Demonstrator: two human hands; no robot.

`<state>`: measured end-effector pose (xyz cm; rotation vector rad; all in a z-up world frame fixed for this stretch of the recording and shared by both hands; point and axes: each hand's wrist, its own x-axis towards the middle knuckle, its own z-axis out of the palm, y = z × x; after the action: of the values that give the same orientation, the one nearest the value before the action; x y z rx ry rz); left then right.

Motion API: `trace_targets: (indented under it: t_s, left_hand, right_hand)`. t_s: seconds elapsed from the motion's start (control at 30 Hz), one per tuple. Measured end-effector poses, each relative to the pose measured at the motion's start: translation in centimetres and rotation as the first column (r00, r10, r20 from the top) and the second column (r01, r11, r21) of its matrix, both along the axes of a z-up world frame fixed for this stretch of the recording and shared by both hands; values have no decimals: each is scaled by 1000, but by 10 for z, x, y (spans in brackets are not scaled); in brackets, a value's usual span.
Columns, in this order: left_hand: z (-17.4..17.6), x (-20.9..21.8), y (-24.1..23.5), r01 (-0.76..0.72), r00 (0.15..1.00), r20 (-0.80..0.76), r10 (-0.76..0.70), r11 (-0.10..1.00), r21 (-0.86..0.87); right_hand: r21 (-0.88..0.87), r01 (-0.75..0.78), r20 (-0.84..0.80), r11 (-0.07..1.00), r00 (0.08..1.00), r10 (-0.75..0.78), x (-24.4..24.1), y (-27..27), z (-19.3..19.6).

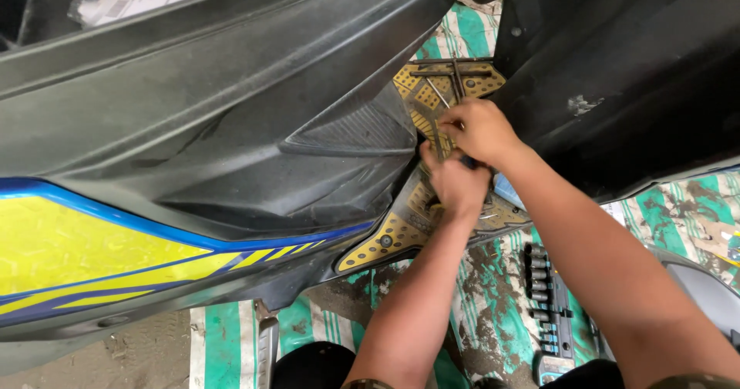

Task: The person uses a screwdriver to remove screws from the side panel of a Yamaha scooter. They then remove the panel and proceed to adjust and reattach a black plastic floor mat inside the scooter's footwell area.

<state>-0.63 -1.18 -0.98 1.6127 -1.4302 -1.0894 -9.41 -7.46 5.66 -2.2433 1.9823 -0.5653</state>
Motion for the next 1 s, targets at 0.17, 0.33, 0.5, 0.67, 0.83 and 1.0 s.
trace_targets:
  t_s: [0.17,0.33,0.5,0.67,0.83,1.0]
  left_hand:
    - [-16,-4,15,15,997,77,-4,990,-143]
    - [-23,-4,12,57,990,137,-39,990,-131]
    - [-12,3,13,102,980,175,-90,993,-62]
    - [-1,6,14,146,969,201,-140,989,-12]
    - [-7,3,12,114,984,143,-107,993,-42]
    - [-34,-13,10,81,989,132,-74,996,-47]
  right_hand:
    - [253,12,224,967,972,-71,13,-44,-44]
    - [253,32,14,967,999,-37,17,-61,-82]
    - [329,224,-306,918,944,-121,39,-59,-56]
    - [315,101,-388,944,921,31,49,-54,-26]
    - [308,24,-358,951,929,92,35,-63,-36]
    - [362,15,-162,932,986,47,16,-81,-67]
